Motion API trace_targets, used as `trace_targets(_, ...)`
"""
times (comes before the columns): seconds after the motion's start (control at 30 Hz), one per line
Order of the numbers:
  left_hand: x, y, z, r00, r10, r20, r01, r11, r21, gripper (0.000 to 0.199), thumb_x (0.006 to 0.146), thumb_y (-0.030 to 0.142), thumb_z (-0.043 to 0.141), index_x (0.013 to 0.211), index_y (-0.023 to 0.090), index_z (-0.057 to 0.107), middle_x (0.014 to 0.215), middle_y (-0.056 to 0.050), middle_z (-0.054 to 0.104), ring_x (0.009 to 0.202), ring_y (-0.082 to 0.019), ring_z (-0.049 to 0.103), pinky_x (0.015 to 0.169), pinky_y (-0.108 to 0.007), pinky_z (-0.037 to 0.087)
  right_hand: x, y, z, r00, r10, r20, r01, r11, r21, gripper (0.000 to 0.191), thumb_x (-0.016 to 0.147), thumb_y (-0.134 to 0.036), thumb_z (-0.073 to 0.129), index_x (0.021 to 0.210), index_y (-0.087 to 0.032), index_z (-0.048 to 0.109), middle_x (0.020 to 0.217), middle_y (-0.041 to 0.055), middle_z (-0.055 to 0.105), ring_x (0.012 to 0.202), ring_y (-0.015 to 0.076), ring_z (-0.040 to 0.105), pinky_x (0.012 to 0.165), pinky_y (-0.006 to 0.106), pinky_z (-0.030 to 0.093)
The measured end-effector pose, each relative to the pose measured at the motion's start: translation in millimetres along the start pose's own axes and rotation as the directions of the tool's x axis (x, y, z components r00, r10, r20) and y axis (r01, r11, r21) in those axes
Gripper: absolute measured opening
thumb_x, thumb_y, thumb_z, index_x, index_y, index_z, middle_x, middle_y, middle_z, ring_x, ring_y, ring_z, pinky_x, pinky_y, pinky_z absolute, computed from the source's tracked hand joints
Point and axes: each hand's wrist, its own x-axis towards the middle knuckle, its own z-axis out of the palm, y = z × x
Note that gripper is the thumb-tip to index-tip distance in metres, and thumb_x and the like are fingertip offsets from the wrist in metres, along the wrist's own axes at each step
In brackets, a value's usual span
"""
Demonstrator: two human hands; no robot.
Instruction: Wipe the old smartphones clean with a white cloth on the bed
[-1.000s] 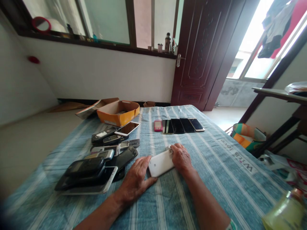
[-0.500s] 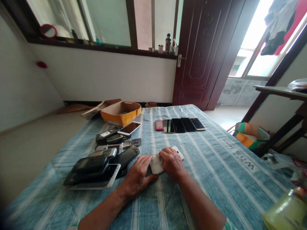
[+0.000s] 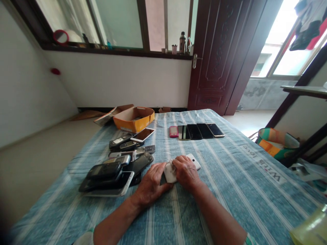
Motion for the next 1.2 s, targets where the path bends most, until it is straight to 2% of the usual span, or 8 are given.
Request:
trace_targets(0.13,-1,-3,1.9,1.000,0.009,-0.011,-0.009,1.000,0.003,0.064,0.074,0.046,0.070,0.122,0.009,0.049,0.114,-0.018,0.062,0.107,-0.032,0.058,0.093,-0.046,0.049,-1,-8,1,0.994,-0.102,0.032,0.099,0.993,0.071,0.020,0.083,-0.006,0.049,0.086,-0.019,0.064,0.085,0.0043,0.062,0.085,0.0176,0.053,0.076,0.028,0.040)
trace_targets(0.27,-2,-6,4.2,1.000,0.011,-0.025,-0.011,1.000,0.003,0.071,0.075,0.053,0.066,0.127,0.009,0.046,0.116,-0.019,0.061,0.108,-0.033,0.058,0.092,-0.047,0.050,-1,-10,4,0.991,-0.130,0.026,0.127,0.986,0.107,0.018,0.085,-0.008,0.049,0.085,-0.019,0.063,0.083,0.0037,0.061,0.082,0.0164,0.053,0.075,0.027,0.039)
trace_targets(0.5,-2,-7,6.2,0.999,0.014,-0.031,-0.014,1.000,0.002,0.070,0.075,0.049,0.067,0.128,0.009,0.045,0.116,-0.019,0.061,0.108,-0.033,0.058,0.091,-0.047,0.050,-1,-9,4,0.993,-0.115,0.016,0.114,0.990,0.082,0.018,0.083,-0.007,0.049,0.078,-0.019,0.061,0.081,0.0037,0.060,0.080,0.0165,0.052,0.073,0.027,0.038)
trace_targets(0.6,-2,-7,7.4,0.999,0.016,-0.034,-0.016,1.000,-0.005,0.072,0.074,0.049,0.067,0.128,0.007,0.045,0.116,-0.020,0.061,0.108,-0.033,0.057,0.091,-0.047,0.050,-1,-12,1,0.987,-0.157,0.030,0.153,0.981,0.116,0.018,0.081,-0.005,0.049,0.076,-0.019,0.060,0.080,0.0036,0.060,0.080,0.0167,0.052,0.074,0.027,0.038)
trace_targets(0.83,-3,-8,9.3,1.000,0.004,-0.012,-0.004,1.000,-0.011,0.069,0.070,0.032,0.068,0.129,0.004,0.043,0.117,-0.021,0.060,0.111,-0.034,0.055,0.095,-0.049,0.047,-2,-21,-1,0.967,-0.249,0.055,0.234,0.953,0.193,0.015,0.080,-0.008,0.050,0.076,-0.018,0.061,0.082,0.0047,0.062,0.083,0.0172,0.053,0.078,0.028,0.040)
trace_targets(1.03,-3,-8,8.6,1.000,0.001,-0.018,-0.001,1.000,-0.019,0.067,0.072,0.034,0.069,0.128,0.006,0.044,0.118,-0.020,0.060,0.111,-0.033,0.055,0.095,-0.047,0.048,0,-20,0,0.985,-0.161,0.064,0.150,0.978,0.143,0.018,0.081,-0.007,0.048,0.081,-0.018,0.063,0.082,0.0039,0.062,0.082,0.0165,0.053,0.076,0.027,0.039)
trace_targets(1.2,-1,-4,3.3,1.000,-0.003,-0.001,0.003,1.000,-0.019,0.068,0.071,0.040,0.072,0.126,0.009,0.047,0.116,-0.019,0.061,0.109,-0.032,0.057,0.093,-0.046,0.049,1,-11,-2,0.995,0.028,0.092,-0.028,1.000,0.000,0.022,0.082,-0.006,0.047,0.083,-0.020,0.065,0.087,0.0033,0.063,0.086,0.0162,0.054,0.076,0.025,0.037)
